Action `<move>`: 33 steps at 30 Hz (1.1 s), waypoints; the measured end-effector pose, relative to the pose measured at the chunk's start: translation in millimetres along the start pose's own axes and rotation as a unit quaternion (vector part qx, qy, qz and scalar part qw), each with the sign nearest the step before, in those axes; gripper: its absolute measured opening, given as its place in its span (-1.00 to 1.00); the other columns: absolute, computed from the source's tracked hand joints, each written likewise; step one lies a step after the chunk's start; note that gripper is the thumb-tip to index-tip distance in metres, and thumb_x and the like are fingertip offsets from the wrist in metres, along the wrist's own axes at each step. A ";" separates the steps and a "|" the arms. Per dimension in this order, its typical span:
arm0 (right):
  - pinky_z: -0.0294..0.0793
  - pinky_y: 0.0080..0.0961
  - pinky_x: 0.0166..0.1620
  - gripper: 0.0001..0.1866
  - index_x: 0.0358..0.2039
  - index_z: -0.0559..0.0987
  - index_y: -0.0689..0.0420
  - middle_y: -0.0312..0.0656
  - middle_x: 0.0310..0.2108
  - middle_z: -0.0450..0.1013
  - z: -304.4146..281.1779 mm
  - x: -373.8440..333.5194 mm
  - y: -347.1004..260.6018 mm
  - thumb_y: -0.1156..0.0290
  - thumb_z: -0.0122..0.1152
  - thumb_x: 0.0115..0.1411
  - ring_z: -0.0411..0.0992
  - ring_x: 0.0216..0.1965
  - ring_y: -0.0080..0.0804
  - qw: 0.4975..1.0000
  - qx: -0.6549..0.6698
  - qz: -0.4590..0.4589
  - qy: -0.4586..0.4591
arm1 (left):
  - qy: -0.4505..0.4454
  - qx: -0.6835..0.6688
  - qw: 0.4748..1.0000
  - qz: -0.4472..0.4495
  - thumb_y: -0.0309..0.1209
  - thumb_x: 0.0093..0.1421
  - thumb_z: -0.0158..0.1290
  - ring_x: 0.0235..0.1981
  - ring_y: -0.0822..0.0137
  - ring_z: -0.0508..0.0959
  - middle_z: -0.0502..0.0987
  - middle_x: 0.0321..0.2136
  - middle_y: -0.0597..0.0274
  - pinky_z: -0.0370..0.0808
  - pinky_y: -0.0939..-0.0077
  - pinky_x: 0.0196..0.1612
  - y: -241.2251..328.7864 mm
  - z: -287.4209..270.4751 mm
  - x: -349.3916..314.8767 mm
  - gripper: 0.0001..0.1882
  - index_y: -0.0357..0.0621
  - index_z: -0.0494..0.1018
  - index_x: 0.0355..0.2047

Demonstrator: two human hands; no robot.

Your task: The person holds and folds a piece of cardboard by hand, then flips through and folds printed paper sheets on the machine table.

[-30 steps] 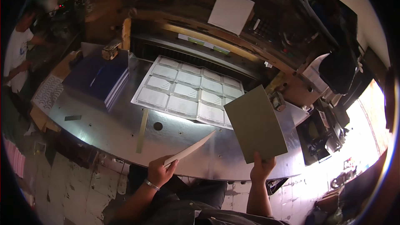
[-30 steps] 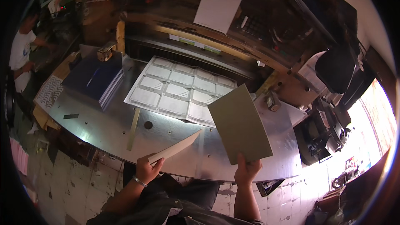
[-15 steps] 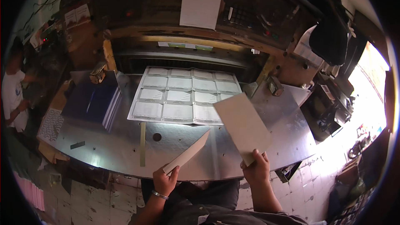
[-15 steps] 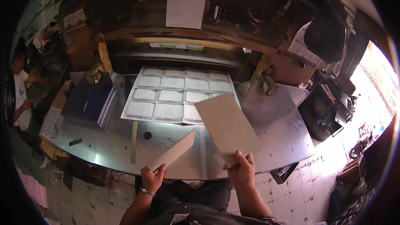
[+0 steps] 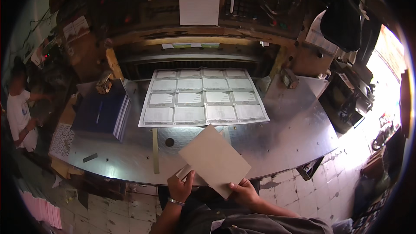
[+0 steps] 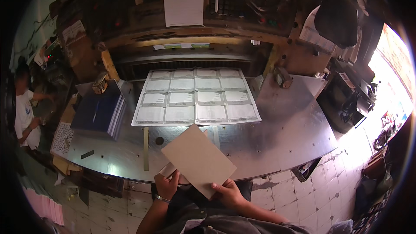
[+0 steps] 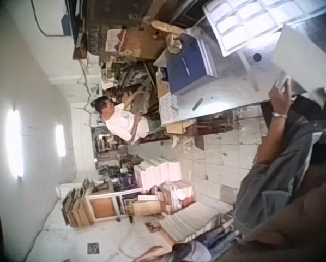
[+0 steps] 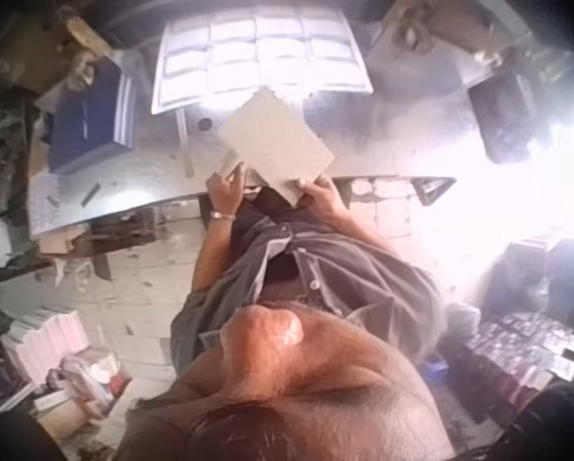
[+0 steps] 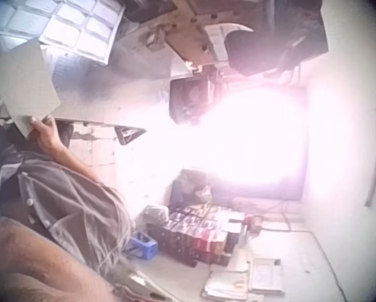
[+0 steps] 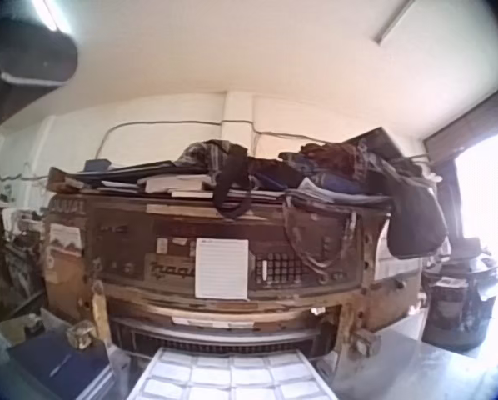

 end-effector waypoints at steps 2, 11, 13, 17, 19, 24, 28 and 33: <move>0.70 -0.30 -0.30 -0.80 -0.08 0.58 0.16 -0.18 -0.19 0.60 4.1 0.1 4.4 0.43 0.28 0.31 0.61 -0.24 -0.31 1.000 -0.009 -0.005 0.010 | 0.010 0.014 1.000 0.003 -0.38 0.20 0.23 -0.39 0.00 0.70 0.68 -0.45 0.03 0.59 0.27 -0.33 -2.3 -3.1 -0.6 -0.83 -0.26 0.64 -0.33; 0.71 -0.28 -0.29 -0.87 -0.15 0.58 0.16 -0.13 -0.21 0.60 -2.7 4.1 -66.1 0.42 0.24 0.33 0.62 -0.28 -0.28 0.985 0.037 -0.161 0.060 | 0.079 -0.199 0.957 -0.196 -0.43 0.22 0.25 -0.31 0.32 0.65 0.67 -0.31 0.14 0.56 0.41 -0.19 -52.3 -16.4 -0.8 -0.75 -0.35 0.56 -0.18; 0.69 -0.30 -0.33 -0.90 -0.19 0.57 0.16 -0.11 -0.28 0.61 -14.5 1.5 -78.3 0.42 0.23 0.34 0.62 -0.34 -0.29 0.975 0.030 -0.193 0.104 | 0.088 -0.237 0.949 -0.191 -0.45 0.22 0.25 -0.26 0.36 0.62 0.64 -0.25 0.18 0.55 0.43 -0.14 -54.3 -17.6 0.4 -0.72 -0.35 0.53 -0.11; 0.67 -0.34 -0.38 -0.89 -0.21 0.56 0.17 -0.13 -0.34 0.61 -24.0 3.8 -78.8 0.41 0.23 0.35 0.61 -0.40 -0.31 0.974 0.026 -0.206 0.095 | 0.093 -0.347 0.915 -0.185 -0.47 0.22 0.25 -0.12 0.39 0.57 0.59 -0.11 0.20 0.50 0.48 -0.01 -50.1 -17.8 3.1 -0.63 -0.32 0.47 0.01; 0.65 -0.38 -0.39 -0.88 -0.20 0.56 0.19 -0.16 -0.36 0.60 -27.5 3.6 -76.2 0.43 0.24 0.34 0.60 -0.43 -0.35 0.973 0.013 -0.197 0.117 | 0.094 -0.368 0.905 -0.194 -0.48 0.23 0.24 -0.11 0.38 0.57 0.59 -0.11 0.20 0.49 0.48 0.00 -59.9 -15.9 0.8 -0.64 -0.31 0.47 0.01; 0.62 -0.46 -0.34 -0.93 -0.24 0.60 0.24 -0.18 -0.37 0.61 -26.8 -0.4 -89.0 0.54 0.27 0.29 0.59 -0.44 -0.41 0.944 -0.142 -0.231 0.189 | 0.068 -0.400 0.886 -0.226 -0.49 0.22 0.23 -0.09 0.36 0.57 0.60 -0.10 0.21 0.48 0.48 0.04 -78.0 -12.2 -4.5 -0.63 -0.30 0.48 0.02; 0.55 -0.53 -0.31 -0.91 -0.25 0.65 0.27 -0.18 -0.36 0.63 -13.8 -6.4 -110.9 0.62 0.31 0.21 0.59 -0.40 -0.45 0.845 -0.378 -0.322 0.196 | 0.073 -0.439 0.872 -0.204 -0.50 0.21 0.26 -0.08 0.33 0.59 0.59 -0.08 0.19 0.51 0.44 0.02 -64.4 -14.5 -0.8 -0.60 -0.30 0.47 0.04; 0.56 -0.48 -0.25 -0.81 -0.19 0.67 0.25 -0.12 -0.33 0.64 35.8 -21.1 -144.9 0.62 0.35 0.15 0.61 -0.34 -0.40 0.701 -0.539 -0.434 0.171 | 0.058 -0.458 0.864 -0.198 -0.49 0.22 0.25 -0.10 0.33 0.61 0.60 -0.09 0.17 0.53 0.40 -0.01 -66.2 -17.9 1.9 -0.61 -0.30 0.46 0.04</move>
Point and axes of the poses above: each hand's wrist, its own x-axis towards the middle knuckle, its own z-axis out of the palm, y = z × x, the point moved 9 cm from there along x, towards the middle knuckle
